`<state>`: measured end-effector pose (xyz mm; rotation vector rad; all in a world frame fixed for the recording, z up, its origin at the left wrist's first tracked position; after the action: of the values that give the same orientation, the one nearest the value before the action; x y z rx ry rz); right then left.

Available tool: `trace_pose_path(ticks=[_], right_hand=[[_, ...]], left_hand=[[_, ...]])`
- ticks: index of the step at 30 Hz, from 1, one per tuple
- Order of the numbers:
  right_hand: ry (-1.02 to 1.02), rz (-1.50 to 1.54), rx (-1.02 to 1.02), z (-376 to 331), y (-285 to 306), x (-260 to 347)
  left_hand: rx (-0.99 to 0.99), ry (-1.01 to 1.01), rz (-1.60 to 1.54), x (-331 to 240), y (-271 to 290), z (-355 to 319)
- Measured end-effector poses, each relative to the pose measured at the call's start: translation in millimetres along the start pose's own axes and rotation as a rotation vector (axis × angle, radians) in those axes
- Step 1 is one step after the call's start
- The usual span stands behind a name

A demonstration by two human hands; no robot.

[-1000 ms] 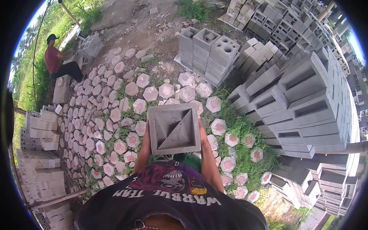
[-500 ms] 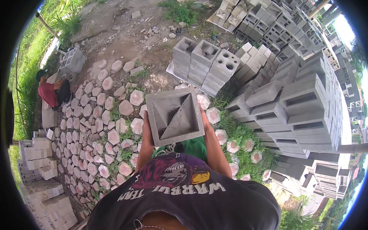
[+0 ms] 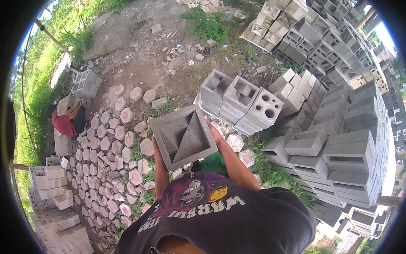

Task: The person moves concrete blocks from one stack to another by hand in an outdoor storage area.

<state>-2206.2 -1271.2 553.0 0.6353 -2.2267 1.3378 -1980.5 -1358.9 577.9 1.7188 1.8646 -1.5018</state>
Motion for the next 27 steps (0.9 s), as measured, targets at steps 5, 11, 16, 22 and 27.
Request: trace_pose_path(ticks=[5,11,16,22,27], right_hand=[[-0.064,-0.235,-0.047,63.9,-3.6,86.7],[-0.059,-0.386,-0.166,120.5,21.8,130.7],[-0.005,-0.277,-0.266,136.2,29.4,176.3],[0.172,-0.100,-0.531,160.4,74.6,210.1],[0.284,-0.006,-0.882,175.2,75.4,239.2]], left_hand=[[0.073,-0.119,-0.106,-30.6,-60.3,68.0],[0.029,-0.059,-0.082,-47.7,-90.0,144.7],[0.078,0.037,0.137,-63.7,-128.3,215.4],[0.273,0.254,0.351,-64.9,-192.1,334.2],[0.526,0.537,0.409,-57.7,-259.5,427.3]])
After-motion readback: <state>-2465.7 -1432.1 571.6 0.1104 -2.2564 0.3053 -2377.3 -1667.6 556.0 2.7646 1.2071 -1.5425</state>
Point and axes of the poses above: each hand's wrist, its own z-axis towards the middle knuckle, its own y-axis out of the back of the hand, x = y × z, the point moved 1 cm from there along z, towards the middle knuckle, and after that the axes turned 1 degree about -y, right-handed, at the moved point
